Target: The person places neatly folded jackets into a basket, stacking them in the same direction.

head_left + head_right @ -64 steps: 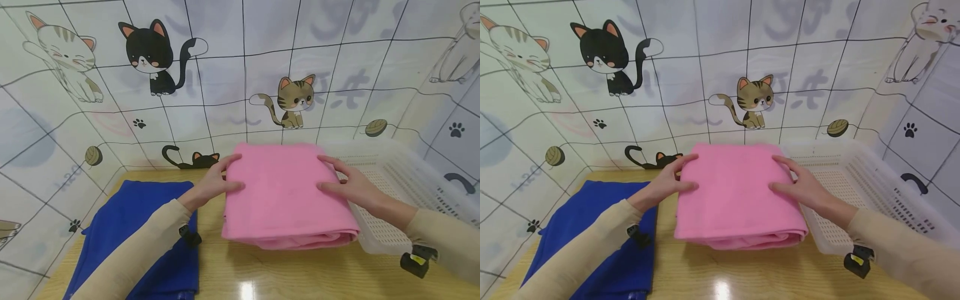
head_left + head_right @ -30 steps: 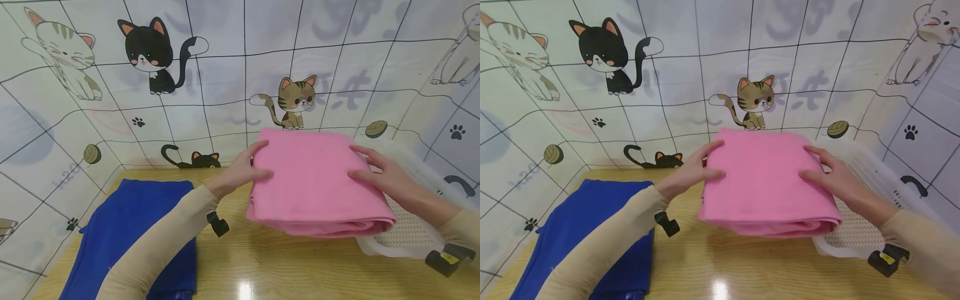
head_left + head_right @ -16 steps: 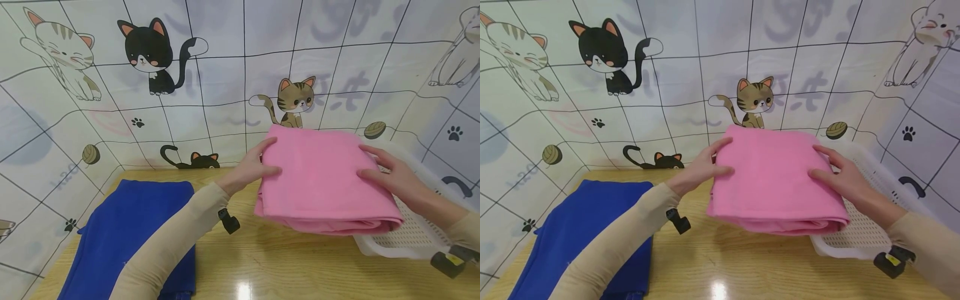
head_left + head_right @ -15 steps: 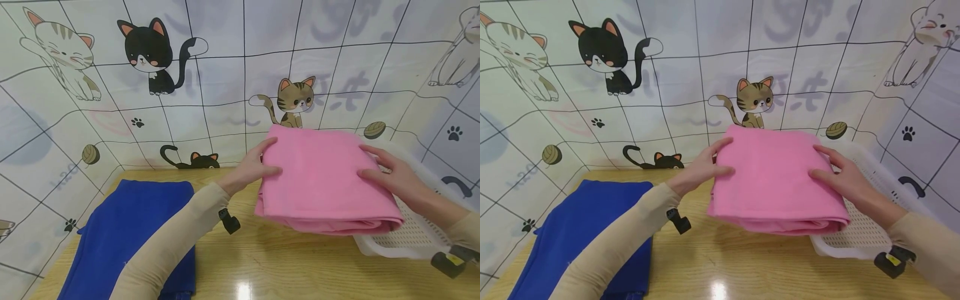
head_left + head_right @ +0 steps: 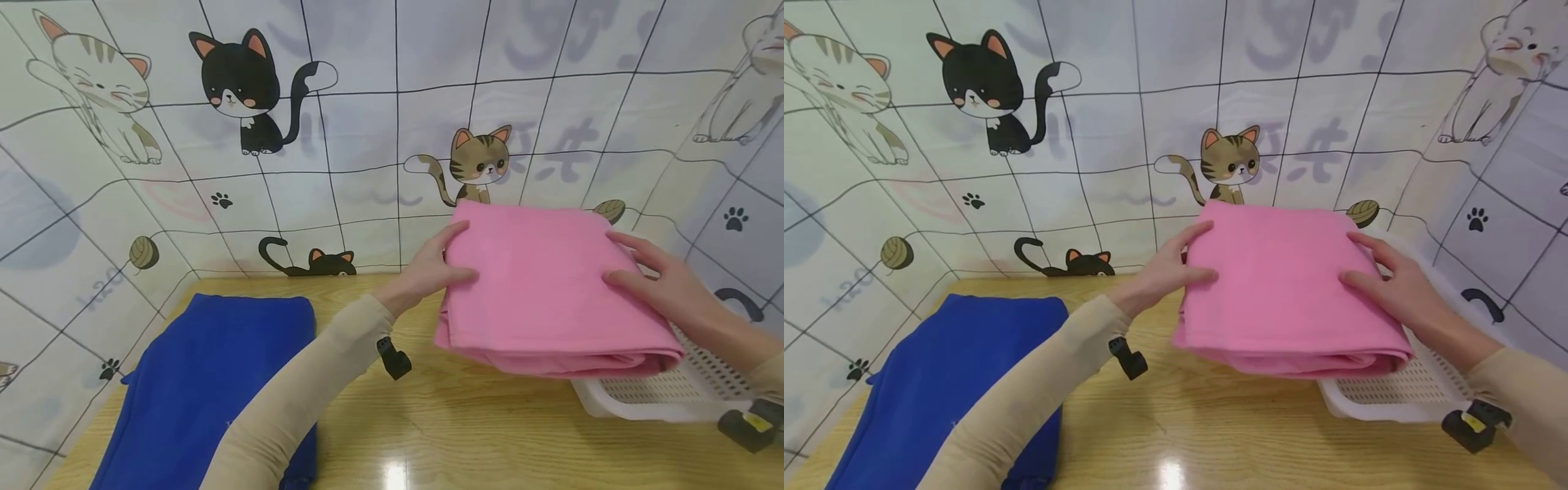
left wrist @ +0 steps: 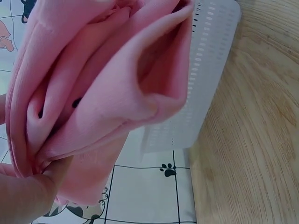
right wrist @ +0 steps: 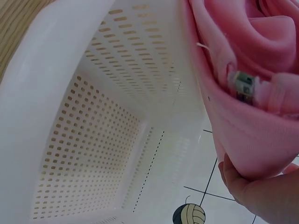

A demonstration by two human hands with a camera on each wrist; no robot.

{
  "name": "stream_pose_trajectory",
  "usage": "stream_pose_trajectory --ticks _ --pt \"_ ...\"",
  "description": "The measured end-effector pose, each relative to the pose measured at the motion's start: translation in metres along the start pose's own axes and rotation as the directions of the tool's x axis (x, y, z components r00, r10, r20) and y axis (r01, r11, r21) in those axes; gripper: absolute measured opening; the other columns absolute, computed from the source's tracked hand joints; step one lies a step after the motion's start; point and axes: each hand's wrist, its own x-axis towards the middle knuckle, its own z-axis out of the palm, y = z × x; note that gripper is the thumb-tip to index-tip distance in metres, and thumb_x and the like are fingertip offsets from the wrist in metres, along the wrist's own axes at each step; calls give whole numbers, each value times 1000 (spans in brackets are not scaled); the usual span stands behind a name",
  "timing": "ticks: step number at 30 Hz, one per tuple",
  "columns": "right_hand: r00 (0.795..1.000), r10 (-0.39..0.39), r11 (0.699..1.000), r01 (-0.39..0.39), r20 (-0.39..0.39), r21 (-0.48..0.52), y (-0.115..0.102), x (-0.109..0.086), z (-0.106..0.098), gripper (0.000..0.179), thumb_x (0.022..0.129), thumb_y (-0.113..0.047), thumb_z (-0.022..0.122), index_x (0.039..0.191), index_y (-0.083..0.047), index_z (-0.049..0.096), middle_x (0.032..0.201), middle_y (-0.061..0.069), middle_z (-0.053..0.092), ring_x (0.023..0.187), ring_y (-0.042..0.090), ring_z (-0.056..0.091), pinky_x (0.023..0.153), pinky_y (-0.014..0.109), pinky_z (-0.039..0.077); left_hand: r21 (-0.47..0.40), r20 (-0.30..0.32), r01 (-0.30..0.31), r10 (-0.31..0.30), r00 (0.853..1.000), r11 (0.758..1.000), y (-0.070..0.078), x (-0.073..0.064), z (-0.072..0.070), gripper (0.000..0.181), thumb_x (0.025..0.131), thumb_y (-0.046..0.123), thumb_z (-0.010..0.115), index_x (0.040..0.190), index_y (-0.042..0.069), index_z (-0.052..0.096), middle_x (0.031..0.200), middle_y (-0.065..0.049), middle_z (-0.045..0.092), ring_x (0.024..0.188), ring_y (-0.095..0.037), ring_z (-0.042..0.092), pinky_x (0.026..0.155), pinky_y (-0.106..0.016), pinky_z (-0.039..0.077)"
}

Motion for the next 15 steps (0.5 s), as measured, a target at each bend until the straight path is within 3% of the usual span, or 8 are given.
stream_pose_trajectory --ticks 11,15 --pt "999 52 997 -53 -15 -62 9 0 -7 75 97 -45 51 157 -25 10 149 39 14 120 65 27 81 67 32 -51 0 2 -2 1000 999 2 5 14 88 77 -4 75 151 17 32 145 -15 38 117 -22 50 91 -28 47" --pt "997 72 995 -73 -22 -75 12 -1 -10 77 97 -47 50 157 -22 8 150 38 11 118 62 30 79 62 33 -96 9 5 -5 1000 995 3 7 20 86 78 -4 74 151 15 33 143 -16 40 114 -21 52 85 -28 50"
